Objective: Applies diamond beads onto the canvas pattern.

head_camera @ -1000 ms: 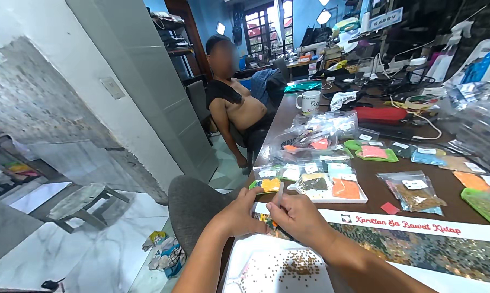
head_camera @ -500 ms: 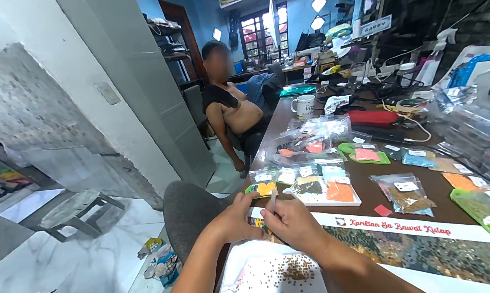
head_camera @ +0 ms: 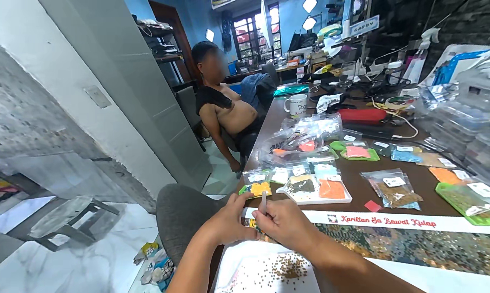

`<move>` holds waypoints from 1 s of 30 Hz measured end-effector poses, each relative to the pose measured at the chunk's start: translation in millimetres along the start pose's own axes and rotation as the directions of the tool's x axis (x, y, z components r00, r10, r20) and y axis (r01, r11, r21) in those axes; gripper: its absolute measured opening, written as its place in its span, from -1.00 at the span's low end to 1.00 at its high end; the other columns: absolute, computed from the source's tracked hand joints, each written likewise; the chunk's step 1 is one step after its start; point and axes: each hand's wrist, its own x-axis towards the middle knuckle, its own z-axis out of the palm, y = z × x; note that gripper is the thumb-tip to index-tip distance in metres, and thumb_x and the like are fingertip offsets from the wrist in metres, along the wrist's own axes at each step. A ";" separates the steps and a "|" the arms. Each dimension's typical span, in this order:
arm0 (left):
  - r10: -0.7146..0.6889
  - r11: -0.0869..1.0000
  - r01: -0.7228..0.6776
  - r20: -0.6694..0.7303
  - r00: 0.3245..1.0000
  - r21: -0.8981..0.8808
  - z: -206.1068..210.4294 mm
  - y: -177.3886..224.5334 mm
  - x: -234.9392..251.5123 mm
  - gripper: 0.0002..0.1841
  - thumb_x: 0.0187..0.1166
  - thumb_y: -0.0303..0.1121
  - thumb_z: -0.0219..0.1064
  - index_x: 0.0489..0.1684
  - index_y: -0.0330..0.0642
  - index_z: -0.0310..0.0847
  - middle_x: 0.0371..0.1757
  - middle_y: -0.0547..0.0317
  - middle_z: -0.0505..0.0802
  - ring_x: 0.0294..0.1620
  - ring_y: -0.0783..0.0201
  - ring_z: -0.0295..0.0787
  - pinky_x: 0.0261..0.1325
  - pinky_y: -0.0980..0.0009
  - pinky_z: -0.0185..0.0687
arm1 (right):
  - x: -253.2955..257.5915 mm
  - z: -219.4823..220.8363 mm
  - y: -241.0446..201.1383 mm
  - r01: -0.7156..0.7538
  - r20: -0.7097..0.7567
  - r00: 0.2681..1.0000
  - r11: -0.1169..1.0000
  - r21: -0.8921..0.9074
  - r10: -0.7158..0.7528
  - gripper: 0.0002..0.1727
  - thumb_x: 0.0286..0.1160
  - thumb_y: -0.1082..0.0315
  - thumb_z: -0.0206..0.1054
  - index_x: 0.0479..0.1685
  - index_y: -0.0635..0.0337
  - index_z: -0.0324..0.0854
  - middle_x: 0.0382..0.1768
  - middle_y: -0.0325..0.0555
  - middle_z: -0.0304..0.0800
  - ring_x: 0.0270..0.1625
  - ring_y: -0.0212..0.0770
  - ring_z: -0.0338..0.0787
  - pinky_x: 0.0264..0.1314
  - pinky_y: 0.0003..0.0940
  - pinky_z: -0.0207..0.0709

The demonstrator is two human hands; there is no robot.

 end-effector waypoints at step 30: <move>0.013 1.000 -0.013 -0.023 1.000 0.006 0.8 -2.4 0.5 0.05 0.16 -0.21 0.71 0.80 0.06 0.14 0.62 -0.15 0.37 0.48 0.02 0.50 0.39 0.03 0.55 | 2.0 -0.8 0.4 0.085 0.000 0.996 0.996 0.012 -0.085 -0.62 0.61 0.23 0.21 -0.57 0.26 0.64 -0.74 -0.17 0.47 -0.64 -0.37 0.45 -0.57 -0.46 0.31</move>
